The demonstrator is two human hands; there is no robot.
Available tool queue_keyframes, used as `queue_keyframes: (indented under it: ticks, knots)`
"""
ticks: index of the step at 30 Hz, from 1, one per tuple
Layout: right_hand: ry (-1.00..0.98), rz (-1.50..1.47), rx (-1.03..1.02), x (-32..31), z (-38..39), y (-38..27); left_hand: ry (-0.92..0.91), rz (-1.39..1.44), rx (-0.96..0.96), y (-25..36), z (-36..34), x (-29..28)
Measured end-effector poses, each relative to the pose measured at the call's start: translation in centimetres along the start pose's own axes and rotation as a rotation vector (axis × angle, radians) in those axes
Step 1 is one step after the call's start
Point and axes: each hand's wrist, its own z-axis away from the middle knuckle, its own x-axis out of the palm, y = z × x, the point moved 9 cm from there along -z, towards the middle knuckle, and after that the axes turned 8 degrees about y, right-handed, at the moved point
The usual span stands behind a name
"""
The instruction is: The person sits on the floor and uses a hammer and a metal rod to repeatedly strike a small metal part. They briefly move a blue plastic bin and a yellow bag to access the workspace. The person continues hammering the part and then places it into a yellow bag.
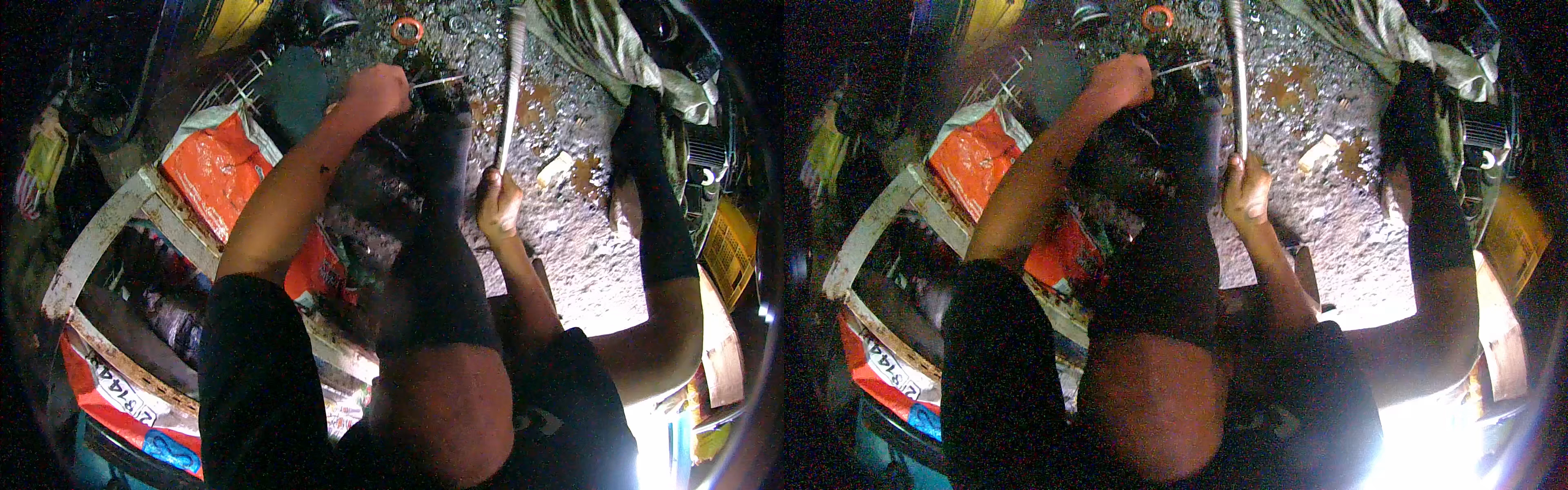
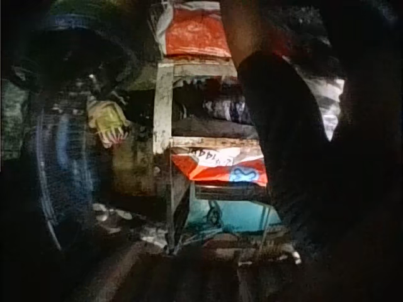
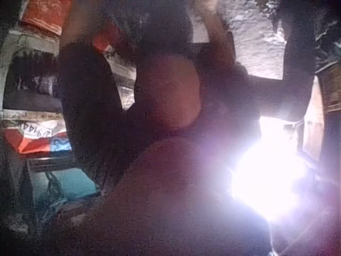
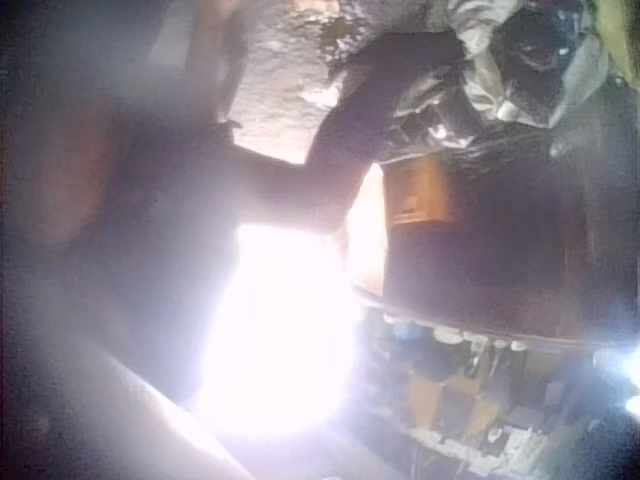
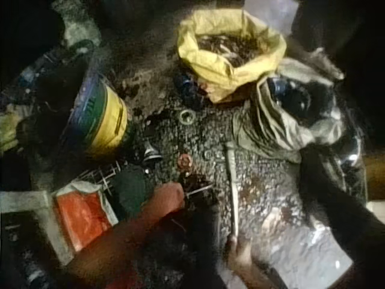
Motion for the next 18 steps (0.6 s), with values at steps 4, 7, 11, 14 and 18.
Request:
queue_keyframes:
  ticks: [4,7,11,14,18]
  knots:
    - [-0.045,0.23,-0.043,2.0,-1.4,2.1,-0.033,-0.041,-0.032,1.0,1.0,-0.4]
    - [0.075,-0.002,0.11,0.3,-2.8,4.6,-0.016,-0.053,-0.102,1.5,1.4,-1.0]
    - [0.155,-0.102,0.085,-1.5,-2.4,3.7,-0.029,-0.05,-0.092,3.5,3.7,-0.9]
    - [0.161,-0.144,0.095,-1.9,-2.6,4.0,0.019,-0.008,-0.05,4.4,3.2,-1.0]
    - [0.156,-0.085,0.093,-1.6,-2.0,5.3,0.229,-0.032,-0.005,5.9,4.7,-1.3]
